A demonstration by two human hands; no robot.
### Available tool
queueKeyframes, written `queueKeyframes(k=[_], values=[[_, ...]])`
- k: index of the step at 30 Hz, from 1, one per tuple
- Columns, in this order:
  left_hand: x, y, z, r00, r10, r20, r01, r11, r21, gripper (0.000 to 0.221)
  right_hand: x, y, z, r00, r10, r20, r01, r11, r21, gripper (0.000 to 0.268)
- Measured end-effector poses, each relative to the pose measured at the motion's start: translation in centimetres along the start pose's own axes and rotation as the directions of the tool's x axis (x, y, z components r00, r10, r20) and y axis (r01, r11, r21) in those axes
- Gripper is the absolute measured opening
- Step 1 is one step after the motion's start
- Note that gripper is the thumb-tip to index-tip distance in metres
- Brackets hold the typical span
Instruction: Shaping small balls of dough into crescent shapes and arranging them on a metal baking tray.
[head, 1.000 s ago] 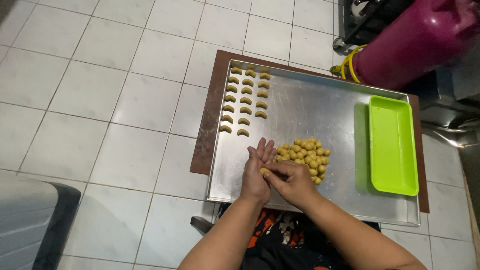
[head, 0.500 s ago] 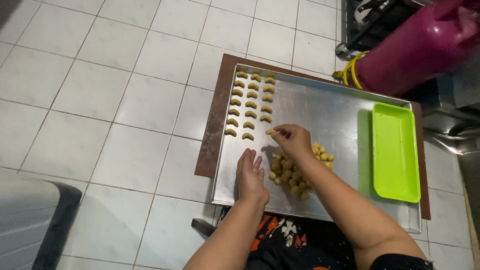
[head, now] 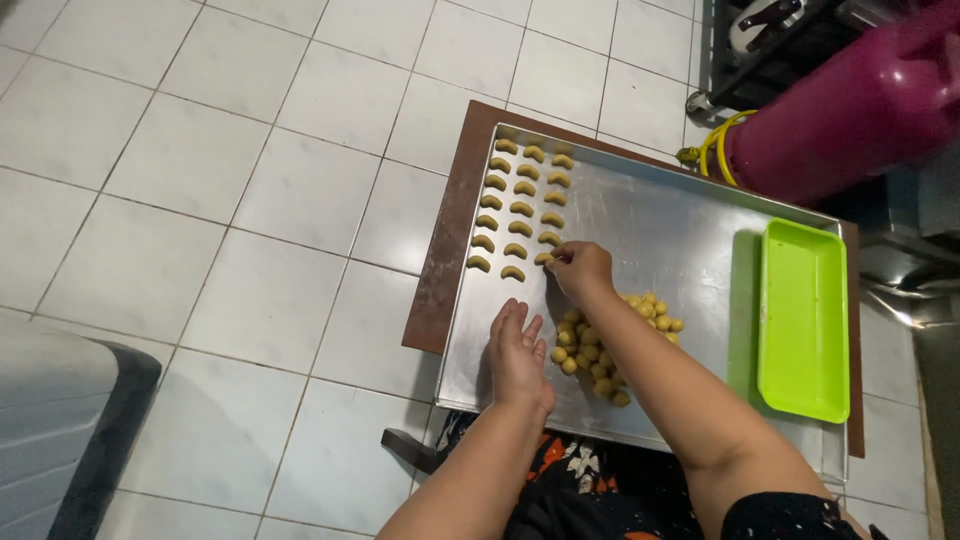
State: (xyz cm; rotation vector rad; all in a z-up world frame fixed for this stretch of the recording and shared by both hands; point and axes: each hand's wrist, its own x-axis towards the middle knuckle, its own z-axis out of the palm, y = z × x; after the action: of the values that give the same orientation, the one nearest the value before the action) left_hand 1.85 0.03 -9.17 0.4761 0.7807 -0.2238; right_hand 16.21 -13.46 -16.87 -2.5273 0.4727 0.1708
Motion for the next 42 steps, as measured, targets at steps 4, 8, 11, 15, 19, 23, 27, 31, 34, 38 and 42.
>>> queueKeyframes(k=[4, 8, 11, 15, 19, 23, 27, 31, 34, 38, 42], values=[[-0.2, 0.2, 0.0, 1.0, -0.016, 0.017, 0.016, 1.0, 0.018, 0.063, -0.4, -0.4, -0.1, 0.998, -0.057, 0.023, 0.057, 0.998, 0.002, 0.021], [-0.1, 0.1, -0.1, 0.999, -0.031, 0.036, 0.03, 0.999, 0.022, 0.062, -1.1, -0.9, -1.0, 0.995, -0.085, 0.045, 0.085, 0.996, 0.011, 0.025], [0.3, 0.1, -0.3, 0.999, -0.032, 0.036, 0.031, 0.999, 0.029, 0.063, -1.7, -0.9, -3.1, 0.993, -0.1, 0.055, 0.1, 0.995, -0.004, 0.029], [-0.2, 0.5, 0.0, 0.998, -0.045, 0.035, 0.043, 0.998, 0.038, 0.063, -2.9, 0.6, -7.9, 0.962, -0.174, 0.208, 0.179, 0.984, -0.004, 0.022], [-0.2, 0.4, 0.1, 0.993, -0.098, 0.06, 0.094, 0.993, 0.067, 0.06, -8.2, 0.4, -11.3, 0.895, -0.161, 0.415, 0.224, 0.969, -0.108, 0.023], [-0.4, 0.5, 0.4, 0.981, -0.167, 0.099, 0.155, 0.982, 0.112, 0.06, -10.7, 2.0, -10.3, 0.807, -0.322, 0.495, 0.483, 0.841, -0.242, 0.027], [-0.5, 0.9, 0.3, 0.976, -0.176, 0.128, 0.158, 0.978, 0.139, 0.062, -8.4, 6.6, -6.2, 0.81, -0.356, 0.465, 0.523, 0.797, -0.301, 0.041], [-0.2, 0.6, 0.1, 0.968, -0.198, 0.151, 0.177, 0.974, 0.145, 0.064, -9.4, 5.5, -8.8, 0.832, -0.417, 0.366, 0.499, 0.851, -0.165, 0.017], [-1.2, 0.8, 1.0, 0.956, -0.22, 0.193, 0.194, 0.97, 0.149, 0.07, -11.9, 2.5, -11.5, 0.847, -0.408, 0.34, 0.304, 0.897, 0.321, 0.015], [-2.8, 1.1, 1.5, 0.887, -0.29, 0.359, 0.275, 0.957, 0.093, 0.09, -16.2, -0.2, -10.9, 0.78, -0.584, 0.226, 0.418, 0.754, 0.506, 0.02], [-0.8, 0.0, -0.5, 0.734, -0.393, 0.554, 0.5, 0.864, -0.049, 0.095, -16.6, -1.5, -11.9, 0.671, -0.741, 0.032, 0.668, 0.622, 0.409, 0.01]])
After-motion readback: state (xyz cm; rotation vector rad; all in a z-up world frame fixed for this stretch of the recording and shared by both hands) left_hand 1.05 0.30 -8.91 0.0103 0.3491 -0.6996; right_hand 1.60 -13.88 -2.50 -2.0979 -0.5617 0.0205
